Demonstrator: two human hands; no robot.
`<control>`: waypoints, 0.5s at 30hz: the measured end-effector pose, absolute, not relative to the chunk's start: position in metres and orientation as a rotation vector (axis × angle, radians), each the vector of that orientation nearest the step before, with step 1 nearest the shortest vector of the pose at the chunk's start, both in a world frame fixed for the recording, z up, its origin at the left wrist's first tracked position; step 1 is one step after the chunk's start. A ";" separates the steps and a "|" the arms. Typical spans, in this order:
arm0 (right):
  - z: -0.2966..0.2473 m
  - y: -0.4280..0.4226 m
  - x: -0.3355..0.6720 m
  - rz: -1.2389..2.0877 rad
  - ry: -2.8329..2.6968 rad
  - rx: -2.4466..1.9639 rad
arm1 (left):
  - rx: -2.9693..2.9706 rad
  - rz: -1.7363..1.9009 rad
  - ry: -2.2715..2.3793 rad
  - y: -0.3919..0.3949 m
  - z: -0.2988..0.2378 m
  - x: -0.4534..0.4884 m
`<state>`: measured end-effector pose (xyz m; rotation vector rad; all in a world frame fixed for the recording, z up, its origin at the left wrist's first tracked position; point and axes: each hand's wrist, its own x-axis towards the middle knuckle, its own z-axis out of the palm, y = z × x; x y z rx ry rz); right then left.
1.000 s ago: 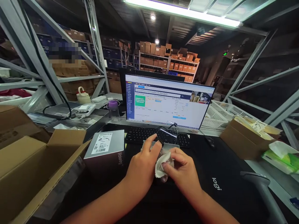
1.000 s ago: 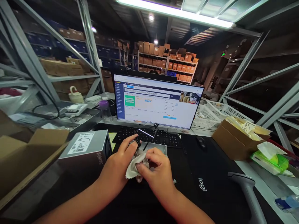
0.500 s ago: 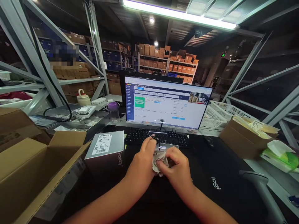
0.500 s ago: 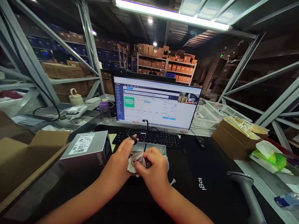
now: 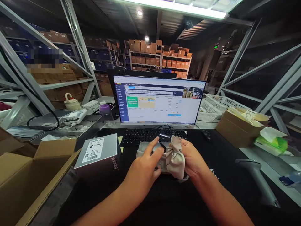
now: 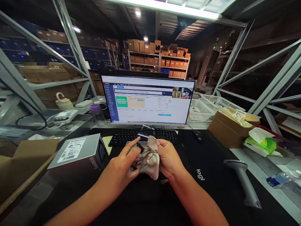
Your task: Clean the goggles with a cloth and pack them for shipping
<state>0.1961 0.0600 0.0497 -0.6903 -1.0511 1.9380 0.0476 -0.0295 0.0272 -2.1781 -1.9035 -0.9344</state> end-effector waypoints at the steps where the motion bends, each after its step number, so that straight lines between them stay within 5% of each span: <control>1: 0.049 0.059 0.195 1.910 -1.077 -0.702 | -2.172 -0.988 -1.936 -0.030 0.027 0.047; 15: 0.042 0.045 0.193 1.022 -1.915 -0.618 | -2.097 -1.515 -2.017 -0.028 0.034 0.037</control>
